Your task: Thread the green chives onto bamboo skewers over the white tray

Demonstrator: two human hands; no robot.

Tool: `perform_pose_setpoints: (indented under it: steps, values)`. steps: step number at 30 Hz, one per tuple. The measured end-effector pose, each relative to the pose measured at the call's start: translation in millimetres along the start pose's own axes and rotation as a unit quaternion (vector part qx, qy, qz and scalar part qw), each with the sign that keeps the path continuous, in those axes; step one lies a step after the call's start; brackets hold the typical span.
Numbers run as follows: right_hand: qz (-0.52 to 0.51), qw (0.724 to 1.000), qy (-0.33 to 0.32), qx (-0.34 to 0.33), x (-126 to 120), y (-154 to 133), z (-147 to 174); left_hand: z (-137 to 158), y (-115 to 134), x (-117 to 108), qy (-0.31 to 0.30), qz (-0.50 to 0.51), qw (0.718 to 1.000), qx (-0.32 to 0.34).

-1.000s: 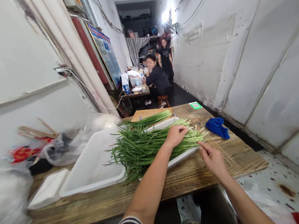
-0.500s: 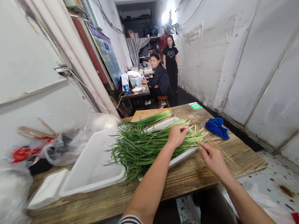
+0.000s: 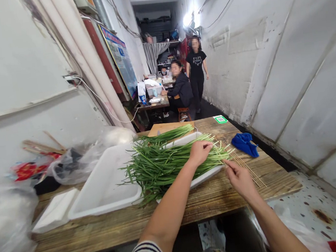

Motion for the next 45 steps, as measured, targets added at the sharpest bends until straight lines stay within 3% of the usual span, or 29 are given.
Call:
perform_pose_setpoints:
  steps: [15,45]
  values:
    - [0.015,1.0,-0.009,0.002,1.4,-0.1,0.3,1.0,-0.2,3.8,-0.023,-0.017,1.0,0.007]
    - [-0.003,1.0,0.002,-0.006,0.4,0.7,2.1,1.4,-3.3,0.7,-0.012,0.012,1.0,-0.021]
Point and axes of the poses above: each hand's wrist, its own z-axis away from the middle knuckle, its own x-axis out of the palm, y = z × x, the point moved 10 cm from there along -z, towards the middle knuckle, and after that the axes turned 3 degrees about -z, right-handed, at the moved point
